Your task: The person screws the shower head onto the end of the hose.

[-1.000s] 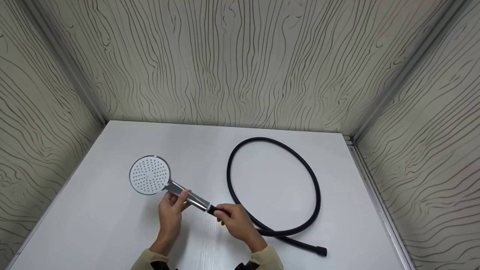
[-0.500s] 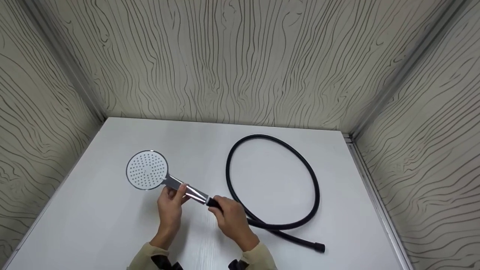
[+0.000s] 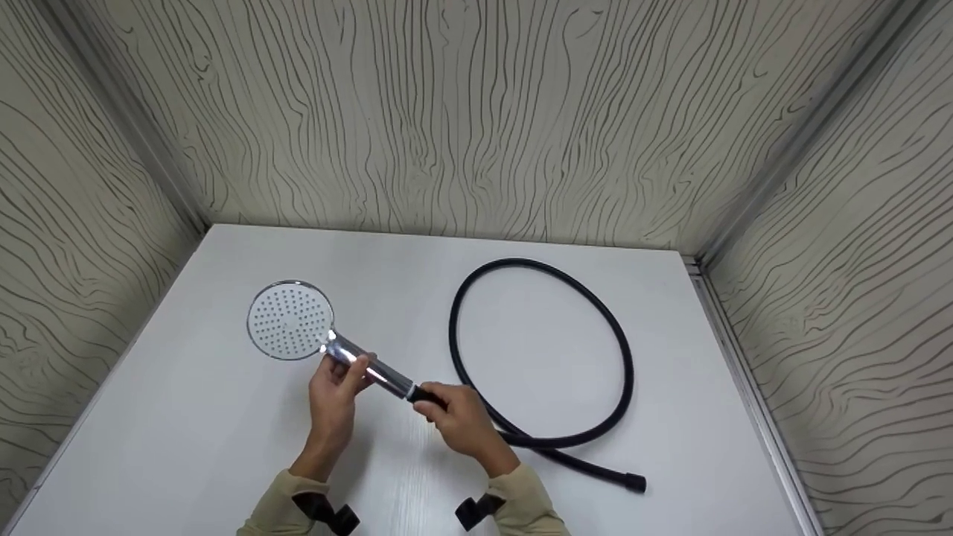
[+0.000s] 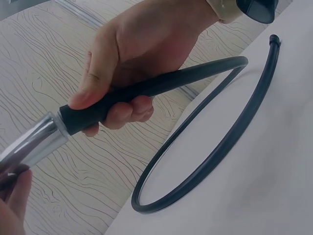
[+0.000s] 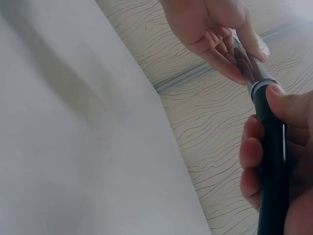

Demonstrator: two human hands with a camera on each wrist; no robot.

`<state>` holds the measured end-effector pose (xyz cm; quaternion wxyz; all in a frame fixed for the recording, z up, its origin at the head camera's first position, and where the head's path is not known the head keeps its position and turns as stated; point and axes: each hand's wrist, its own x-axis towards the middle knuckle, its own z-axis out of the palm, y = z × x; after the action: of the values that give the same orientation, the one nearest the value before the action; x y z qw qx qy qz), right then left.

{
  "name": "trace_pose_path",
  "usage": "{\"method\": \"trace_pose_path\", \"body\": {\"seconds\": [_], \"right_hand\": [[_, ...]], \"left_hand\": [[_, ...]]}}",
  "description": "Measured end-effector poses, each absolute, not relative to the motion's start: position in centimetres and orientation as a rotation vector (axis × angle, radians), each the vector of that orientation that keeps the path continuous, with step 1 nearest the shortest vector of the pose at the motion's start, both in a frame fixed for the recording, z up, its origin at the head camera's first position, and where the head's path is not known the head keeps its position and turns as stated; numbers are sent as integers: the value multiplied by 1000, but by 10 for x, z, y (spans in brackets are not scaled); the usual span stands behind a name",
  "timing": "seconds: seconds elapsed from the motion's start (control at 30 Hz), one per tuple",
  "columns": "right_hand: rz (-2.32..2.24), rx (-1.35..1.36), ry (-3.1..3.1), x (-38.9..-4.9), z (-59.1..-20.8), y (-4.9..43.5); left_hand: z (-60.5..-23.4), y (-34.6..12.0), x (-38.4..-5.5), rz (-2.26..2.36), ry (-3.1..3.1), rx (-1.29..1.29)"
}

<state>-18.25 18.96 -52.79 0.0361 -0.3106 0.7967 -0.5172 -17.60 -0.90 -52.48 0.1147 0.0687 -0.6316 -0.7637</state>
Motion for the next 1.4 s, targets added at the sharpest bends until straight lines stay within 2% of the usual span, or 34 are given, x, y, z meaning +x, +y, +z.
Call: {"method": "trace_pose_path", "body": {"seconds": [0.27, 0.63, 1.13, 1.4], "right_hand": [[-1716, -1004, 2081, -192, -529, 197], [-1440, -769, 2700, -181, -542, 187], [-1356, -786, 2798, -179, -539, 185], [-1200, -894, 2904, -179, -539, 185]], "left_hand": [[-525, -17, -182, -2323, -1833, 127], [-536, -16, -184, -2219, -1728, 487], [-535, -7, -181, -2220, -1780, 510], [-535, -3, -181, -2171, -1788, 461]]}}
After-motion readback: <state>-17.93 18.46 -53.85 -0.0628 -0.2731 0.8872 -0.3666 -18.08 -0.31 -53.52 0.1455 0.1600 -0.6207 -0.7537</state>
